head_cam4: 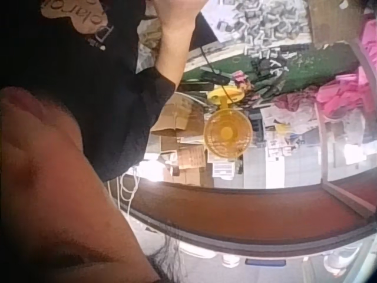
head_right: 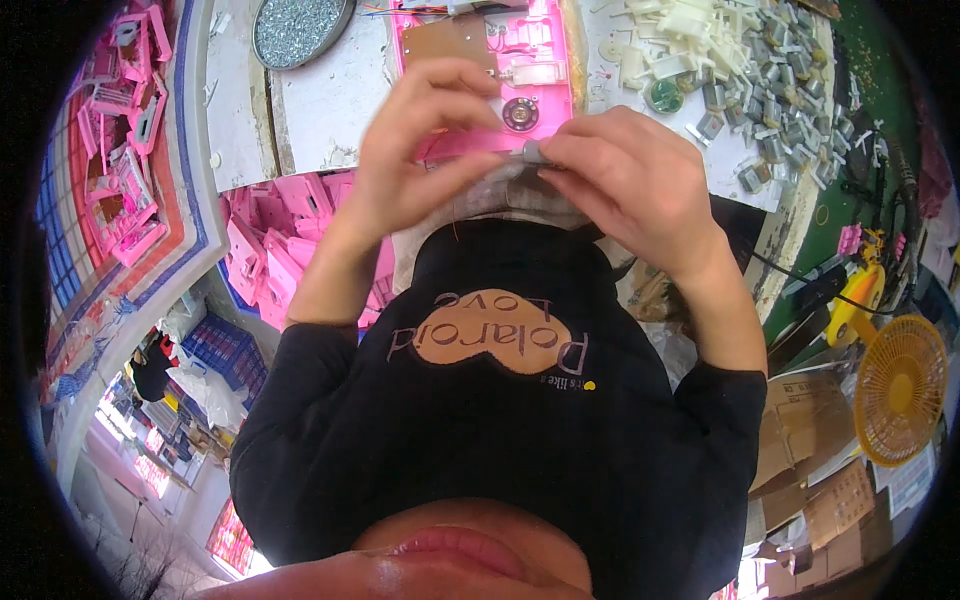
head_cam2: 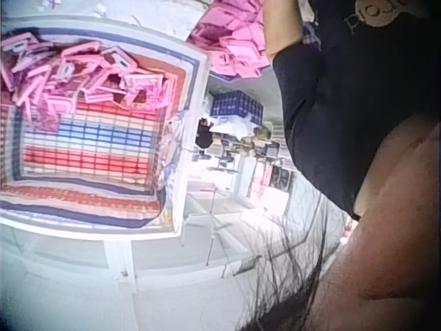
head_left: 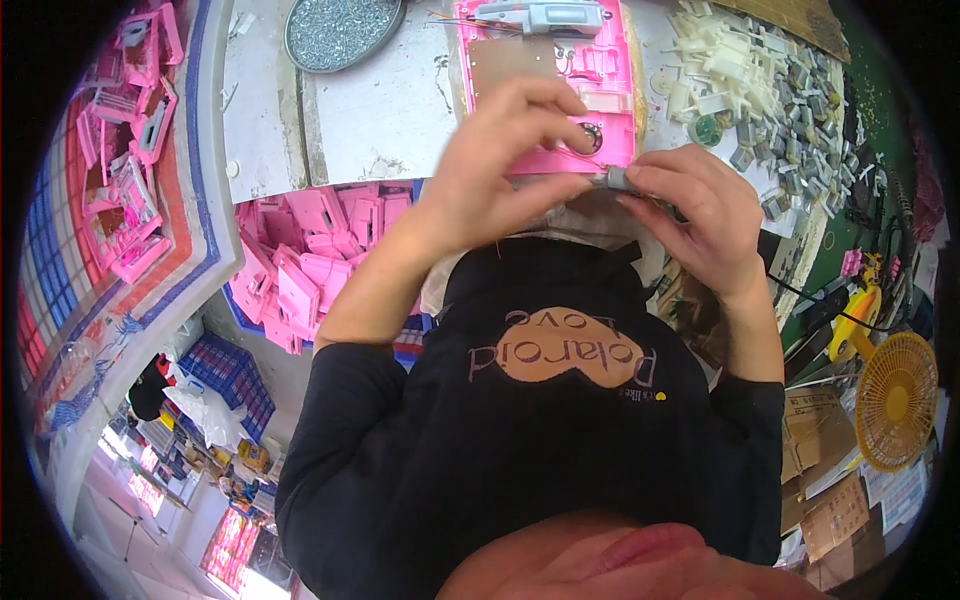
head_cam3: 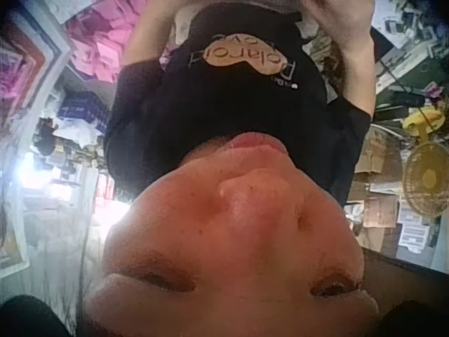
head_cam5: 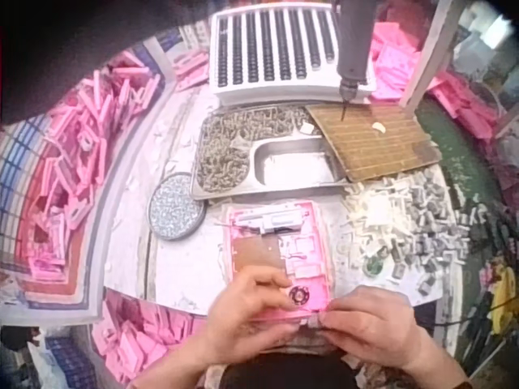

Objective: Assembling and soldering electronic components into a pink toy housing.

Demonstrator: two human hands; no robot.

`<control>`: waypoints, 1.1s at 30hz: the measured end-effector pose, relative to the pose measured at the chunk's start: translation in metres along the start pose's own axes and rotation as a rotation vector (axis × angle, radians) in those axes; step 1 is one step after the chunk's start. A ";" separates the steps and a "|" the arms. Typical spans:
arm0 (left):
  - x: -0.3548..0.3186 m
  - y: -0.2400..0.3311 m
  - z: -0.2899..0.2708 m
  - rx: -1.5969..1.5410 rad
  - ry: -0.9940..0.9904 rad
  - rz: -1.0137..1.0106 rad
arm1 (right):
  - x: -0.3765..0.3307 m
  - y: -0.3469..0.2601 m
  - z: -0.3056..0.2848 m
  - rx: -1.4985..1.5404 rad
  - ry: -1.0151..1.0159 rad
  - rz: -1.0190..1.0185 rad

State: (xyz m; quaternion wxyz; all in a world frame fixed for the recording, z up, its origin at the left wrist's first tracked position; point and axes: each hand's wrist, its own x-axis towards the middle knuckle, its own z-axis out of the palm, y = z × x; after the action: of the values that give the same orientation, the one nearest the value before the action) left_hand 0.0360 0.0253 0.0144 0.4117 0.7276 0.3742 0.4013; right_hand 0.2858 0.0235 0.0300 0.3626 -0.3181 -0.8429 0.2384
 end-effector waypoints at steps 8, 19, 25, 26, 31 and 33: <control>0.023 0.005 0.005 0.133 -0.051 0.284 | -0.012 0.001 0.001 0.217 0.051 0.303; 0.018 0.013 0.009 0.288 -0.084 0.284 | -0.008 0.000 0.005 0.164 0.055 0.188; 0.010 0.012 0.005 0.213 0.063 0.090 | -0.010 -0.004 0.005 0.188 0.031 0.166; 0.009 0.008 -0.002 0.238 0.116 0.074 | -0.012 -0.004 0.004 0.200 0.039 0.191; -0.031 0.037 -0.117 0.455 -0.167 -0.446 | -0.038 0.002 -0.007 0.474 0.122 0.467; -0.038 0.062 -0.132 0.514 -0.227 -0.604 | -0.042 0.000 -0.004 0.822 0.188 0.593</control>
State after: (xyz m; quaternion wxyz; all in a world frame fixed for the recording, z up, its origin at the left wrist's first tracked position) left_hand -0.0832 0.0075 0.1046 0.3545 0.7038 0.6113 0.0728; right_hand 0.3111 -0.0052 0.0133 0.4485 -0.3949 -0.5169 0.6130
